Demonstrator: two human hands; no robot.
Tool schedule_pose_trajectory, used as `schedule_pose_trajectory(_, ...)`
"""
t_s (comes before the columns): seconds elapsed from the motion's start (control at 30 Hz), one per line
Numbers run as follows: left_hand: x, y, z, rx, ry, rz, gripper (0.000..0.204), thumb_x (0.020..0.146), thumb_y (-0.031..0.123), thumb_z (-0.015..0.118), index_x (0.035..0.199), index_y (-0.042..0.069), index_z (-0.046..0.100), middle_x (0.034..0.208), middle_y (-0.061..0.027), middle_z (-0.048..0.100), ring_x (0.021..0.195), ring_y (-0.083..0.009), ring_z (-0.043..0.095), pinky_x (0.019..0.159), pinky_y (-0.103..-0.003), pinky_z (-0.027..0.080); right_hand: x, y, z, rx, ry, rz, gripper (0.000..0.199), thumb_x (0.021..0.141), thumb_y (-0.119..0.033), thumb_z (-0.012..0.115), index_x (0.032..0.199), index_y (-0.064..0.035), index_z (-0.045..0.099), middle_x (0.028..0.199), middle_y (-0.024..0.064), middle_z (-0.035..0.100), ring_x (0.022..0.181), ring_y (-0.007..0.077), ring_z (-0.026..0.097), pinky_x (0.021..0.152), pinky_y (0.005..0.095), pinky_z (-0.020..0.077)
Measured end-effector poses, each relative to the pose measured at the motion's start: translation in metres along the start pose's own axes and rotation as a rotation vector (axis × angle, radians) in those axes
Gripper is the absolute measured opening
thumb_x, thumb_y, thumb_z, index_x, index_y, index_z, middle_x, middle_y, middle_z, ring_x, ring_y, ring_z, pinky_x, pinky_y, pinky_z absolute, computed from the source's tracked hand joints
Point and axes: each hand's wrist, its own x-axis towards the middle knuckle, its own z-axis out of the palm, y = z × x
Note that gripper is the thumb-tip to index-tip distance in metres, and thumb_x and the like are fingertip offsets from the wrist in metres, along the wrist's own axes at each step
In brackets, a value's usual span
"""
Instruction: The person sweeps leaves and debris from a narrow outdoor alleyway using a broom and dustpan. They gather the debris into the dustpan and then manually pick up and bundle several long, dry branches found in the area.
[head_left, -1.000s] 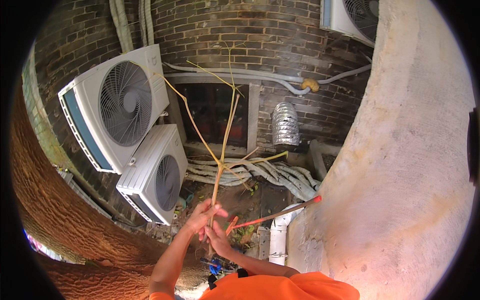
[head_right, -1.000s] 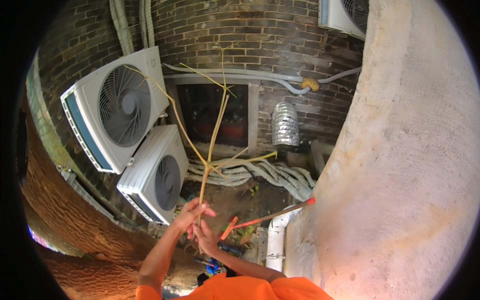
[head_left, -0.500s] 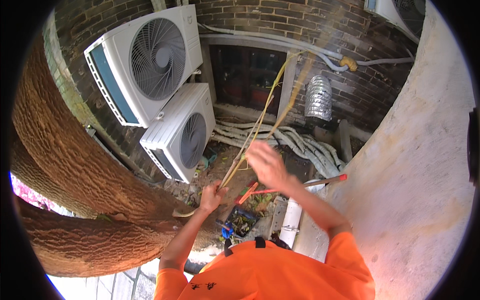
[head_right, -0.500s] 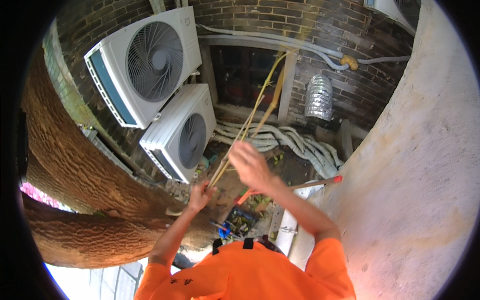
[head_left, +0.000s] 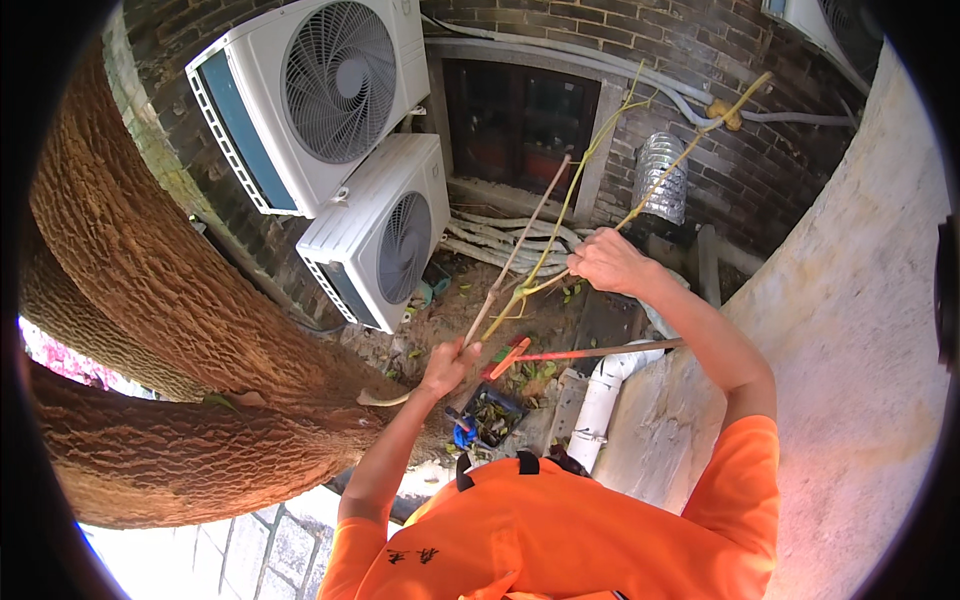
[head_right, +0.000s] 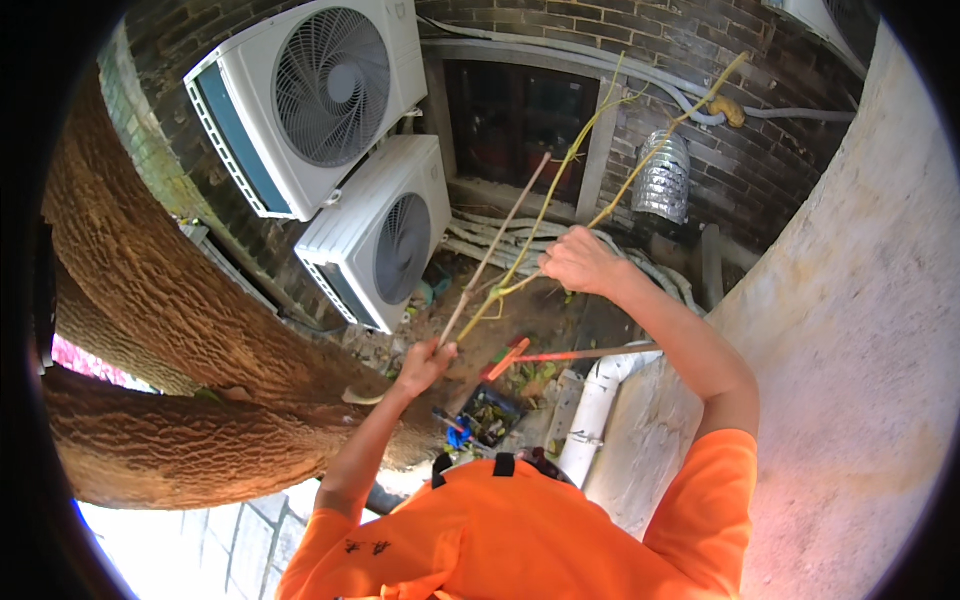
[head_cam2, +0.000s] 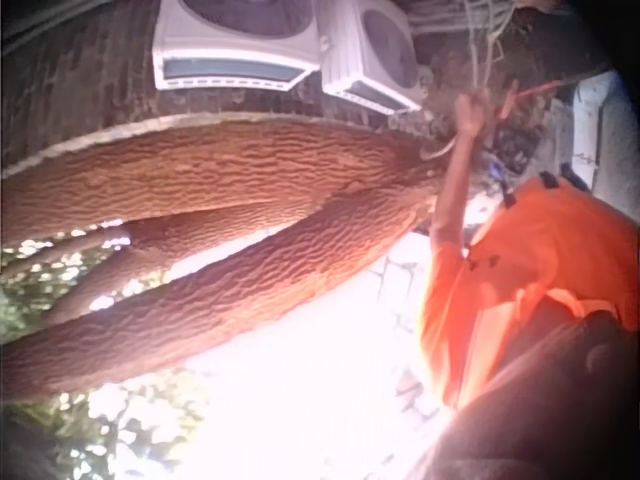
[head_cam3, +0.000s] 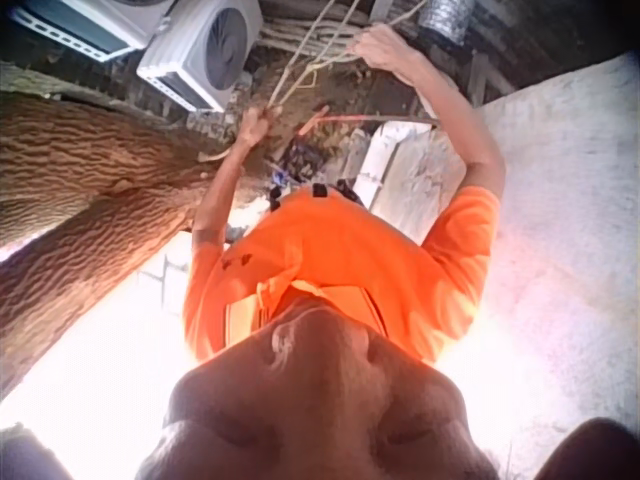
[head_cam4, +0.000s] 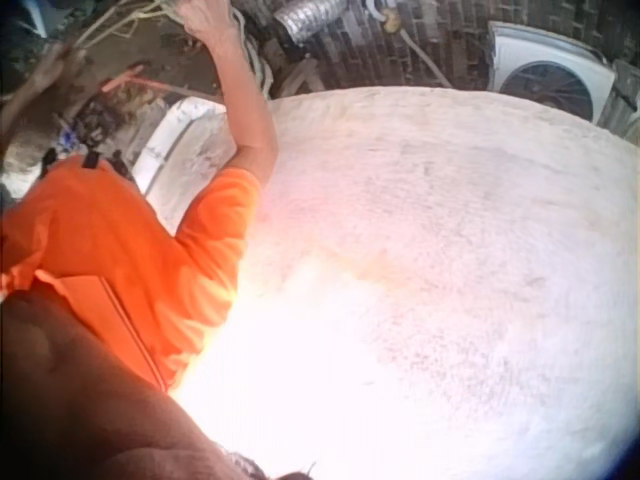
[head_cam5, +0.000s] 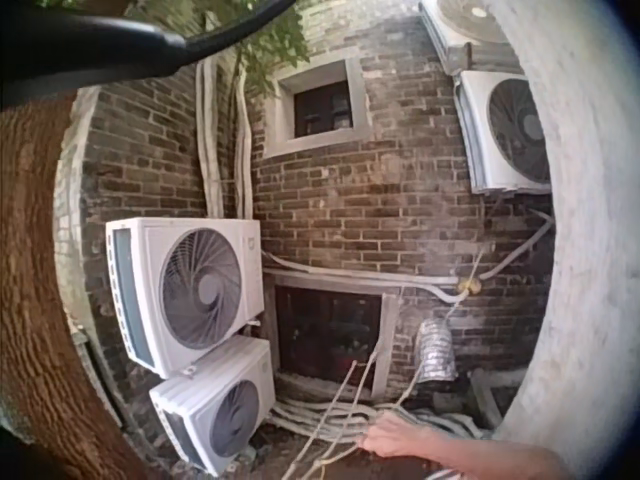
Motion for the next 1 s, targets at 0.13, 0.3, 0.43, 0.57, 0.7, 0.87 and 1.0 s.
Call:
schedule_pose_trajectory(0.13, 0.0, 0.012, 0.011, -0.315, -0.109, -0.156, 0.035, 0.09, 0.034, 0.055, 0.081, 0.0, 0.059, 0.058, -0.0053, 0.051, 0.052, -0.0177, 0.05, 0.051, -0.032, 0.039, -0.003, -0.013, 0.014, 0.107, 0.264, 0.278, 0.007, 0.077, -0.01, 0.057, 0.072, -0.0052, 0.059, 0.063, 0.0099, 0.058, 0.06, 0.0244, 0.061, 0.052, 0.0369, 0.0447)
schedule_pose_trajectory(0.3, 0.004, 0.065, 0.042, -0.651, -0.213, -0.113, 0.024, 0.092, 0.032, 0.054, 0.078, 0.012, 0.05, 0.054, 0.0076, 0.037, 0.041, -0.0028, 0.029, 0.037, -0.021, 0.021, 0.047, -0.039, 0.067, 0.963, 0.937, 0.952, 0.017, 0.089, -0.018, 0.056, 0.083, -0.0031, 0.062, 0.062, 0.0076, 0.055, 0.056, 0.011, 0.047, 0.052, 0.0304, 0.04)
schedule_pose_trajectory(0.43, -0.001, 0.06, 0.023, -0.523, -0.136, -0.221, 0.03, 0.092, 0.032, 0.052, 0.08, 0.005, 0.055, 0.061, 0.0047, 0.043, 0.057, -0.0054, 0.04, 0.053, -0.024, 0.034, 0.054, -0.036, 0.066, 0.869, 0.818, 0.866, 0.013, 0.087, -0.017, 0.058, 0.086, -0.0047, 0.063, 0.069, 0.0125, 0.06, 0.059, 0.023, 0.056, 0.055, 0.0345, 0.0433)
schedule_pose_trajectory(0.57, -0.018, 0.031, -0.007, -0.439, -0.084, -0.275, 0.03, 0.091, 0.031, 0.054, 0.077, 0.005, 0.054, 0.061, 0.0037, 0.045, 0.058, -0.006, 0.041, 0.053, -0.026, 0.035, 0.042, -0.021, 0.047, 0.394, 0.563, 0.529, 0.01, 0.076, -0.001, 0.054, 0.08, -0.0061, 0.062, 0.075, 0.0138, 0.063, 0.069, 0.0349, 0.06, 0.057, 0.044, 0.0455)
schedule_pose_trajectory(0.7, -0.012, 0.053, -0.001, -0.399, -0.047, -0.137, 0.032, 0.091, 0.031, 0.054, 0.075, 0.004, 0.054, 0.059, 0.0032, 0.047, 0.055, -0.0082, 0.041, 0.052, -0.027, 0.035, 0.064, 0.004, 0.089, 0.501, 0.595, 0.834, 0.01, 0.076, -0.003, 0.054, 0.073, -0.0067, 0.063, 0.072, 0.0136, 0.062, 0.065, 0.0338, 0.06, 0.055, 0.0424, 0.0449)
schedule_pose_trajectory(0.87, -0.04, 0.017, -0.012, -0.402, 0.014, -0.165, 0.029, 0.092, 0.03, 0.053, 0.075, 0.006, 0.054, 0.057, 0.0054, 0.043, 0.049, -0.006, 0.038, 0.045, -0.025, 0.03, 0.053, 0.062, 0.082, 1.11, 0.75, 1.055, 0.014, 0.083, -0.013, 0.055, 0.074, -0.0041, 0.062, 0.067, 0.0131, 0.06, 0.062, 0.0316, 0.057, 0.057, 0.0378, 0.0438)
schedule_pose_trajectory(1.0, -0.069, 0.003, -0.027, -0.57, 0.011, -0.281, 0.024, 0.093, 0.028, 0.051, 0.077, 0.01, 0.051, 0.053, 0.0073, 0.037, 0.04, -0.0026, 0.03, 0.036, -0.02, 0.021, 0.053, 0.057, 0.047, 0.419, 0.551, 0.567, 0.007, 0.081, -0.008, 0.055, 0.083, -0.0052, 0.061, 0.076, 0.0098, 0.06, 0.071, 0.0317, 0.056, 0.064, 0.0382, 0.0455)
